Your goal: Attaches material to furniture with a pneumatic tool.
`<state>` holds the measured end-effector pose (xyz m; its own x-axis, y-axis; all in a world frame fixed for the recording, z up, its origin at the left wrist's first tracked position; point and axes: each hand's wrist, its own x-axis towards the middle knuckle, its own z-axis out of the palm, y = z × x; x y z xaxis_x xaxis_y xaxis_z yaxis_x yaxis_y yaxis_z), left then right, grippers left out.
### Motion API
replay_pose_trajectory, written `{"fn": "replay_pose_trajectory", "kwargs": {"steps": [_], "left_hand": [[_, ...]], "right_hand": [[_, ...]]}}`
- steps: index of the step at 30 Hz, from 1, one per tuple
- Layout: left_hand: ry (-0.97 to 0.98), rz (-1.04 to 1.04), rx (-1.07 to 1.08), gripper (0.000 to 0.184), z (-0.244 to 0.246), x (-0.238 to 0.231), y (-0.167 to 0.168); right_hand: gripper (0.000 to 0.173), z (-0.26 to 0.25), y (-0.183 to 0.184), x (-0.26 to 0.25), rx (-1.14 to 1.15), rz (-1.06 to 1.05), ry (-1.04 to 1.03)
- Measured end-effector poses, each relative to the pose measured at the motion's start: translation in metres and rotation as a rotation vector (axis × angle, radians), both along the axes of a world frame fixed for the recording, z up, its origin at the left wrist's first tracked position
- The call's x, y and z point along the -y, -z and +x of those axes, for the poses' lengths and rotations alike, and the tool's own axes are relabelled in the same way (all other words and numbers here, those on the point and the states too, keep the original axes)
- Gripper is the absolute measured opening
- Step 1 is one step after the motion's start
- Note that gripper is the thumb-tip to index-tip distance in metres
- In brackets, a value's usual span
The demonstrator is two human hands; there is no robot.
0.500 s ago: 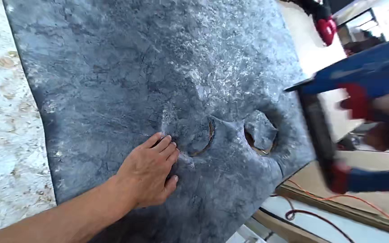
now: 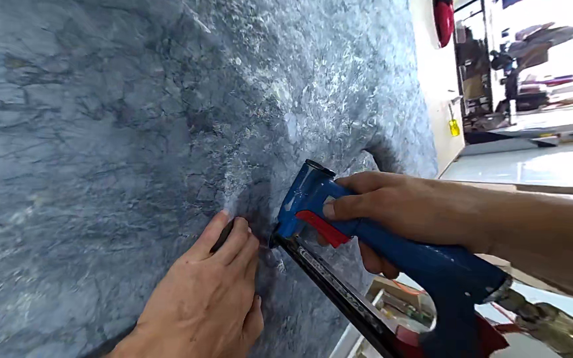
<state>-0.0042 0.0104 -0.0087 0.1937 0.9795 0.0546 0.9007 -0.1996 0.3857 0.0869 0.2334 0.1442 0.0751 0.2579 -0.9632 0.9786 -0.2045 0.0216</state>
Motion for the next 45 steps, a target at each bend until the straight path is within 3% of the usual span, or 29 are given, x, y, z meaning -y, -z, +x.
{"fn": "replay_pose_trajectory", "kwargs": {"steps": [19, 32, 35, 39, 41, 43, 45], "left_hand": [[-0.026, -0.073, 0.120, 0.061, -0.007, -0.003, -0.007], [-0.071, -0.023, 0.145, 0.065, -0.006, -0.001, -0.003], [-0.114, 0.092, 0.224, 0.054, -0.012, 0.001, 0.003], [-0.164, 0.204, 0.272, 0.047, -0.016, 0.002, 0.007], [-0.198, 0.252, 0.383, 0.043, -0.020, 0.000, 0.007], [-0.280, 0.200, 0.646, 0.043, -0.018, -0.002, -0.005], [-0.419, -0.052, 1.266, 0.043, -0.001, -0.007, -0.042]], "right_hand": [[0.024, -0.040, 0.014, -0.002, 0.137, -0.117, -0.111], [0.026, -0.039, 0.022, -0.010, 0.108, -0.146, 0.033], [0.033, -0.027, 0.021, -0.015, 0.056, -0.109, 0.100], [0.035, 0.007, -0.011, -0.018, -0.089, 0.102, 0.226], [0.030, 0.032, -0.033, -0.008, -0.288, 0.252, 0.049], [0.035, 0.065, -0.049, 0.020, -0.460, 0.551, -0.406], [0.059, 0.101, -0.043, 0.056, -0.608, 0.889, -0.853]]}}
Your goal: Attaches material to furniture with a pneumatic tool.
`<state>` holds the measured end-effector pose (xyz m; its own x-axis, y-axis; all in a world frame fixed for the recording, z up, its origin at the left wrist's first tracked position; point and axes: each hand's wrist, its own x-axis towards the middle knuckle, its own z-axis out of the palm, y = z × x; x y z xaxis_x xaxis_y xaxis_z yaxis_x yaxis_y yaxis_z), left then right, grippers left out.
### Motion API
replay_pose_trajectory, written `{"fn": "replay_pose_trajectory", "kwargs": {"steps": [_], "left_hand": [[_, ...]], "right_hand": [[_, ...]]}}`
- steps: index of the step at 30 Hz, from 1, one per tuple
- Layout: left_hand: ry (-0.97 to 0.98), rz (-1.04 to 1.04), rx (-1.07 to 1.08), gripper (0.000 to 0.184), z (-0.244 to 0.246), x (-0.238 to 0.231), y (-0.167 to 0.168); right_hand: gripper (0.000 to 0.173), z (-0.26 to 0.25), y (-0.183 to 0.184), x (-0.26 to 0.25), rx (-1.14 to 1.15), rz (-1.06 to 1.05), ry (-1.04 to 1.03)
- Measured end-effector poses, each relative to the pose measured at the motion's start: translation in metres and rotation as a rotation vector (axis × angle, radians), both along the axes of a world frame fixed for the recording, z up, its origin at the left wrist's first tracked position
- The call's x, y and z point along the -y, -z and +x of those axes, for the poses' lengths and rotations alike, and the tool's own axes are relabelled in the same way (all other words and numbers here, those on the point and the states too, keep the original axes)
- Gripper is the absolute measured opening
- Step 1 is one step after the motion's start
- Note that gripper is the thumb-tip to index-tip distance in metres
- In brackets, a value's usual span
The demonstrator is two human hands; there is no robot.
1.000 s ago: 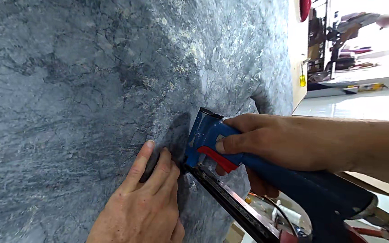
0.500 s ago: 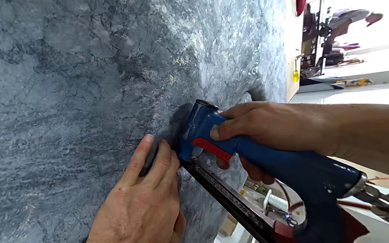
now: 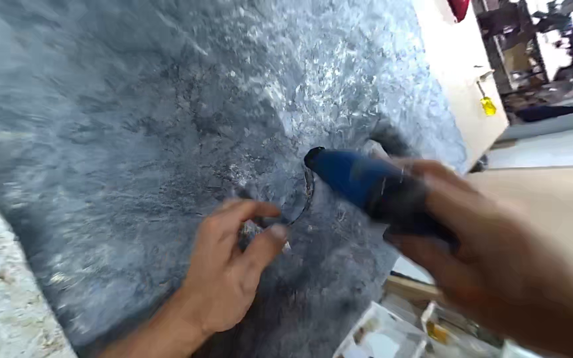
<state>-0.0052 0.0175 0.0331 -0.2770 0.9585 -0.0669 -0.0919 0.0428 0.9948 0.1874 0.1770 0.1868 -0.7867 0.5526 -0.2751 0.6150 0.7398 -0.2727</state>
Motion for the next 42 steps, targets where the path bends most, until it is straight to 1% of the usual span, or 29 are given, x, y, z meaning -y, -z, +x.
{"fn": "replay_pose_trajectory", "kwargs": {"steps": [1, 2, 3, 4, 5, 6, 7, 8, 9, 10, 11, 12, 13, 14, 15, 16, 17, 18, 19, 20, 22, 23, 25, 28, 31, 34, 36, 38, 42], "left_hand": [[0.018, -0.070, 0.435, 0.046, 0.012, -0.008, -0.024], [0.027, -0.158, 0.761, 0.047, 0.029, -0.014, -0.048], [0.011, -0.251, 0.949, 0.043, 0.047, -0.020, -0.067], [-0.053, -0.346, 1.025, 0.037, 0.067, -0.027, -0.080], [-0.131, -0.407, 1.007, 0.032, 0.086, -0.032, -0.087], [-0.196, -0.408, 0.951, 0.028, 0.104, -0.036, -0.091], [-0.249, -0.370, 0.910, 0.025, 0.119, -0.039, -0.092], [-0.287, -0.304, 0.876, 0.024, 0.132, -0.041, -0.092], [-0.311, -0.216, 0.832, 0.022, 0.144, -0.044, -0.090], [-0.331, -0.123, 0.785, 0.023, 0.154, -0.047, -0.089], [-0.336, -0.039, 0.740, 0.025, 0.164, -0.048, -0.089], [-0.322, 0.037, 0.691, 0.028, 0.174, -0.047, -0.090], [-0.294, 0.113, 0.629, 0.032, 0.183, -0.045, -0.091], [-0.262, 0.186, 0.530, 0.036, 0.190, -0.046, -0.091], [-0.218, 0.246, 0.388, 0.042, 0.192, -0.046, -0.092], [-0.174, 0.280, 0.211, 0.048, 0.190, -0.045, -0.092], [-0.152, 0.297, 0.007, 0.052, 0.181, -0.043, -0.092], [-0.157, 0.300, -0.209, 0.055, 0.166, -0.038, -0.088], [-0.173, 0.280, -0.415, 0.053, 0.148, -0.026, -0.078], [-0.185, 0.238, -0.624, 0.047, 0.127, -0.008, -0.062], [-0.181, 0.142, -0.985, 0.030, 0.084, 0.027, -0.022], [-0.155, 0.090, -1.112, 0.027, 0.066, 0.043, -0.005], [-0.059, 0.022, -1.265, 0.031, 0.043, 0.063, 0.019], [0.121, 0.025, -1.364, 0.042, 0.021, 0.067, 0.032], [0.231, 0.011, -1.450, 0.056, 0.005, 0.058, 0.030], [0.347, -0.027, -1.526, 0.069, -0.007, 0.046, 0.027], [0.404, -0.028, -1.538, 0.071, -0.014, 0.036, 0.029], [0.436, -0.013, -1.505, 0.068, -0.020, 0.026, 0.031], [0.406, -0.033, -1.456, 0.068, -0.023, 0.023, 0.033]], "right_hand": [[0.062, 0.016, 0.011, 0.013, -0.068, 0.119, -0.129], [0.059, 0.032, 0.023, 0.025, -0.128, 0.204, -0.201], [0.059, 0.048, 0.035, 0.036, -0.183, 0.284, -0.228], [0.059, 0.063, 0.044, 0.047, -0.240, 0.354, -0.207], [0.055, 0.078, 0.052, 0.060, -0.322, 0.407, -0.130], [0.046, 0.093, 0.061, 0.074, -0.433, 0.450, 0.007], [0.037, 0.107, 0.068, 0.089, -0.551, 0.451, 0.186], [0.040, 0.116, 0.074, 0.104, -0.698, 0.377, 0.400], [0.049, 0.123, 0.079, 0.116, -0.873, 0.156, 0.616], [0.048, 0.126, 0.083, 0.120, -1.063, -0.156, 0.795], [0.050, 0.125, 0.084, 0.120, -1.237, -0.474, 0.920], [0.057, 0.119, 0.078, 0.119, -1.338, -0.715, 0.979], [0.059, 0.109, 0.068, 0.115, -1.403, -0.843, 0.981], [0.050, 0.097, 0.056, 0.108, -1.473, -0.894, 0.951], [0.035, 0.090, 0.050, 0.099, -1.549, -0.919, 0.860], [0.027, 0.088, 0.048, 0.091, -1.617, -0.919, 0.781], [0.023, 0.090, 0.051, 0.081, -1.645, -0.872, 0.751], [0.019, 0.092, 0.055, 0.067, -1.627, -0.802, 0.760], [0.014, 0.098, 0.059, 0.049, -1.580, -0.751, 0.783], [0.014, 0.105, 0.067, 0.027, -1.543, -0.698, 0.784], [0.025, 0.114, 0.081, -0.023, -1.479, -0.664, 0.610], [0.028, 0.112, 0.085, -0.048, -1.437, -0.690, 0.473], [0.030, 0.086, 0.088, -0.081, -1.337, -0.713, 0.325], [0.034, 0.037, 0.114, -0.096, -1.266, -0.759, 0.163], [0.034, 0.001, 0.146, -0.099, -1.195, -0.796, -0.006], [0.039, -0.018, 0.163, -0.098, -1.077, -0.946, -0.157], [0.038, -0.026, 0.170, -0.101, -0.979, -1.008, -0.242], [0.032, -0.030, 0.174, -0.104, -0.871, -1.012, -0.313], [0.027, -0.045, 0.174, -0.111, -0.764, -0.992, -0.535]]}}
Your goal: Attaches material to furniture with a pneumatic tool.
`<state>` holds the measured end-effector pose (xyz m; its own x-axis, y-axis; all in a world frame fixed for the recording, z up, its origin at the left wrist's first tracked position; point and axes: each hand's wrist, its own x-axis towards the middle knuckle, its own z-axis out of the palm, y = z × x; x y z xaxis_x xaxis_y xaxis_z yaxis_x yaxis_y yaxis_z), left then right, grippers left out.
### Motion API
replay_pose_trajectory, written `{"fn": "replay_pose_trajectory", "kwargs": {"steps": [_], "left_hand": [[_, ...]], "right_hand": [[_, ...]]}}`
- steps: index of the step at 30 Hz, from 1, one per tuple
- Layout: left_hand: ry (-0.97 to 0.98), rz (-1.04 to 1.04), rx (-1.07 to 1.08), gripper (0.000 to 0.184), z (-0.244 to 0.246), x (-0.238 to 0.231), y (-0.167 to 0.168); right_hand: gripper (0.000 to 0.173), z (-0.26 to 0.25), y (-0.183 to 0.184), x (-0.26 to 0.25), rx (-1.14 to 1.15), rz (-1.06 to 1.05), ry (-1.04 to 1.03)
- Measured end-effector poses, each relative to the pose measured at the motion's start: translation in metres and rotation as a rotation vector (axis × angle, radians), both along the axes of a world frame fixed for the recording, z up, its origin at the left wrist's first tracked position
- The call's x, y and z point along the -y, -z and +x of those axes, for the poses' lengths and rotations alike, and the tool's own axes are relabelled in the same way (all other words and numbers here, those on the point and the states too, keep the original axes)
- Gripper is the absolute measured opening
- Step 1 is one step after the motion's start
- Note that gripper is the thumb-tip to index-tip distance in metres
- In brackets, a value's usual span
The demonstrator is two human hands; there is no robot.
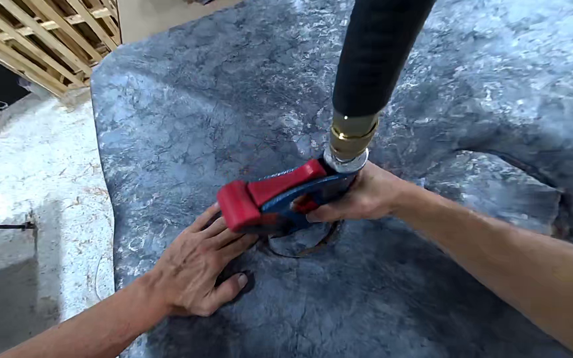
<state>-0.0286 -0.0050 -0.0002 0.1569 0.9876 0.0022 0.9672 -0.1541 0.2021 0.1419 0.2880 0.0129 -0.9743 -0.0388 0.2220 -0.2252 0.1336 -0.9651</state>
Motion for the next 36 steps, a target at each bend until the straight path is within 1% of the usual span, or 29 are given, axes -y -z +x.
{"fn": "replay_pose_trajectory", "kwargs": {"steps": [3, 6, 8, 10, 11, 13, 15, 16, 19, 21, 23, 26, 28, 33, 36], "left_hand": [[-0.027, -0.039, 0.039, 0.070, 0.000, 0.002, 0.004], [0.001, -0.033, 0.090, 0.070, -0.003, 0.001, 0.008], [0.027, -0.015, 0.047, 0.072, -0.002, -0.004, 0.003], [0.031, -0.029, 0.033, 0.074, 0.000, -0.007, -0.002], [0.029, -0.027, 0.027, 0.075, -0.001, -0.008, -0.003], [0.035, -0.001, -0.003, 0.073, -0.001, -0.009, -0.005], [0.046, 0.005, -0.051, 0.066, -0.001, -0.009, -0.002], [0.038, 0.009, -0.070, 0.063, -0.001, -0.008, 0.000], [0.018, 0.044, -0.042, 0.064, -0.004, 0.000, 0.012], [-0.005, 0.081, 0.032, 0.069, -0.011, 0.006, 0.027], [-0.039, 0.121, 0.104, 0.070, -0.011, 0.009, 0.034], [-0.027, 0.124, 0.135, 0.074, -0.011, 0.008, 0.032], [-0.025, 0.117, 0.142, 0.075, -0.011, 0.007, 0.029], [-0.163, 0.183, 0.227, 0.065, -0.004, 0.006, 0.025], [-0.189, 0.178, 0.232, 0.069, -0.001, 0.006, 0.022]], "right_hand": [[0.023, -0.011, -0.007, -0.002, -0.034, 0.058, -0.125], [0.016, -0.021, -0.008, -0.005, -0.066, 0.132, -0.249], [0.022, -0.034, 0.006, -0.009, -0.164, 0.122, -0.344], [0.028, -0.049, 0.024, -0.011, -0.251, 0.055, -0.412], [0.025, -0.050, 0.020, -0.010, -0.233, 0.038, -0.436], [0.017, -0.043, -0.005, -0.009, -0.117, 0.063, -0.453], [0.015, -0.044, -0.015, -0.010, -0.094, 0.122, -0.444], [0.015, -0.047, -0.014, -0.011, -0.125, 0.140, -0.452], [0.018, -0.060, -0.010, -0.008, -0.195, 0.156, -0.501], [0.017, -0.065, -0.013, -0.006, -0.180, 0.152, -0.506], [0.015, -0.068, -0.015, -0.004, -0.171, 0.151, -0.522], [0.015, -0.070, -0.012, -0.004, -0.191, 0.147, -0.539], [0.017, -0.069, -0.008, -0.005, -0.177, 0.106, -0.551], [0.019, -0.064, -0.005, -0.007, -0.128, 0.081, -0.511], [0.019, -0.061, -0.001, -0.008, -0.190, 0.085, -0.471]]}}
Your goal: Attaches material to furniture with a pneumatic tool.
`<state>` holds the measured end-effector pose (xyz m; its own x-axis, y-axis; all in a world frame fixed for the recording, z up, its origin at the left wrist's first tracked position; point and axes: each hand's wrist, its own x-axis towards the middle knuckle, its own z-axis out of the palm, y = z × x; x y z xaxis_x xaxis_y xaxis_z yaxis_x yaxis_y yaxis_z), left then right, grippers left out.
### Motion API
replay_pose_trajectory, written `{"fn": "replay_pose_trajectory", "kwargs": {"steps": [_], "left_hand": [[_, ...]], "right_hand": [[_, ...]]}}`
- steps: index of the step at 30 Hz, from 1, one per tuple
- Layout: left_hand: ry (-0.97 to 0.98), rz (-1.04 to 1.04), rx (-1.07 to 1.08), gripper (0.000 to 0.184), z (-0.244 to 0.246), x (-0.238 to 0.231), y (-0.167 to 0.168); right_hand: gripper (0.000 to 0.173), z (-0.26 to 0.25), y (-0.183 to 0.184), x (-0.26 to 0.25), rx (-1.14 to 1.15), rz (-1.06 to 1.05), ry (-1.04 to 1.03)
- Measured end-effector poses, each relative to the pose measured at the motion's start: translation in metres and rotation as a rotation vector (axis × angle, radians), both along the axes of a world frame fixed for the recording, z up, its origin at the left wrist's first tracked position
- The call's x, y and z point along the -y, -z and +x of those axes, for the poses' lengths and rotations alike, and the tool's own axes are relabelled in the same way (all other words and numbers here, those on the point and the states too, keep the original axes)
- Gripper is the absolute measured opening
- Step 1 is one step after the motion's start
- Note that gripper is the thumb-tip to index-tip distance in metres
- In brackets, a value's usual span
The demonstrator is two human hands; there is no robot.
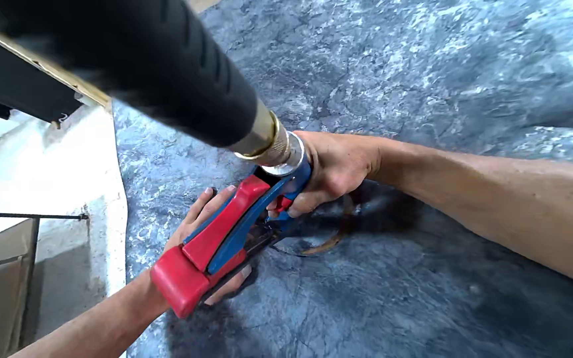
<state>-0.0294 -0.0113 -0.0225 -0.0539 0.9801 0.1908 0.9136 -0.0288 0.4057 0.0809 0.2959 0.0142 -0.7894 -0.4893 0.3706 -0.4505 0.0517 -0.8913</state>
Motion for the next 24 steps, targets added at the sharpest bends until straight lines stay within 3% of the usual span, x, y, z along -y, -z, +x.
{"fn": "replay_pose_trajectory", "kwargs": {"steps": [14, 19, 24], "left_hand": [[0.008, -0.016, -0.021, 0.073, -0.001, -0.001, 0.001], [0.105, 0.089, -0.221, 0.044, 0.003, 0.015, -0.013], [0.321, -0.087, -0.234, 0.068, -0.028, -0.007, -0.021]], "right_hand": [[0.023, 0.001, 0.002, 0.002, -0.073, 0.012, 0.054], [0.018, 0.031, -0.001, 0.003, -0.006, 0.032, 0.202], [0.017, 0.035, 0.004, 0.008, -0.021, 0.069, 0.251]]}}
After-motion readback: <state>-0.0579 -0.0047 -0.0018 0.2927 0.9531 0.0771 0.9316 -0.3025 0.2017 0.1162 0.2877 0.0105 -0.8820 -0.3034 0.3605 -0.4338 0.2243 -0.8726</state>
